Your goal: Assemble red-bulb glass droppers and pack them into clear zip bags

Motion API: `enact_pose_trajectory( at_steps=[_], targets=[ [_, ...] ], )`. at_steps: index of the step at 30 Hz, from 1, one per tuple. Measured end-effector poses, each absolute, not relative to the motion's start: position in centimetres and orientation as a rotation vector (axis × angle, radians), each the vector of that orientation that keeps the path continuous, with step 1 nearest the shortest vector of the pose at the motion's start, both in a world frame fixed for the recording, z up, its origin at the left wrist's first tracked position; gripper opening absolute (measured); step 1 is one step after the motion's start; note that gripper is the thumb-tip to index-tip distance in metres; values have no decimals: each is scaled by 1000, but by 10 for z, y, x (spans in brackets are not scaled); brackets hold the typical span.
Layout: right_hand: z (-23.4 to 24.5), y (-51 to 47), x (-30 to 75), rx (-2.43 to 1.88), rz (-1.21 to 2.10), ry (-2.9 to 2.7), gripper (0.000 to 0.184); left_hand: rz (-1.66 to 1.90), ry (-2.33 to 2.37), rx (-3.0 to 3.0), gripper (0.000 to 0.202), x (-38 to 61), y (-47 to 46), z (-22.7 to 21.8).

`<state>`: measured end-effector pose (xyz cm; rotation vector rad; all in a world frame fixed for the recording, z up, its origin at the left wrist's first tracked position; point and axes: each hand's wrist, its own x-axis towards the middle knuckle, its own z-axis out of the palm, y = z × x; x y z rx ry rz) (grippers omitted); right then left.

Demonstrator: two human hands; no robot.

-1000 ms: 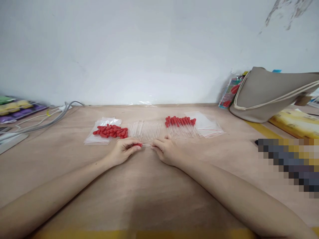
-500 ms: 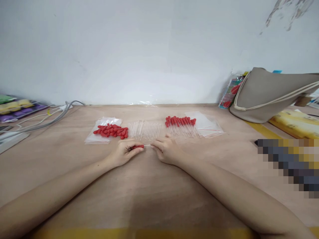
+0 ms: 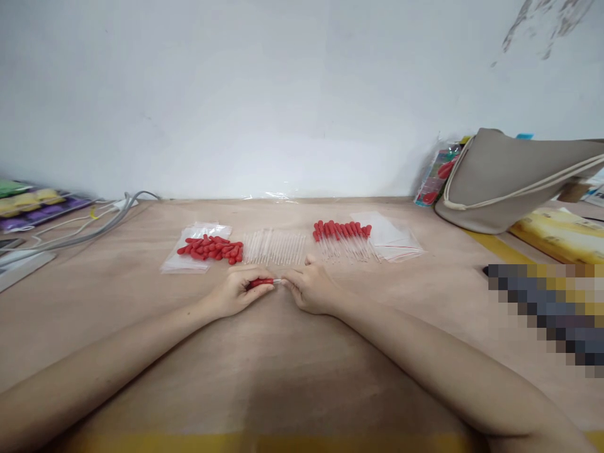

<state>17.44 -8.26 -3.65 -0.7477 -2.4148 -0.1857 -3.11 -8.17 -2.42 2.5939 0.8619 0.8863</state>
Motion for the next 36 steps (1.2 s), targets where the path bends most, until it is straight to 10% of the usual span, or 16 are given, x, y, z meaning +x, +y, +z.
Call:
enact_pose_trajectory(
  at_steps=[18, 36],
  targets=[
    [-15, -81, 174, -934, -303, -2563, 25, 974, 973, 2621, 19, -30, -82, -26],
    [-14, -16, 178, -2089, -174, -1993, 37, 956, 1042, 2791, 11, -33, -77, -33]
  ],
)
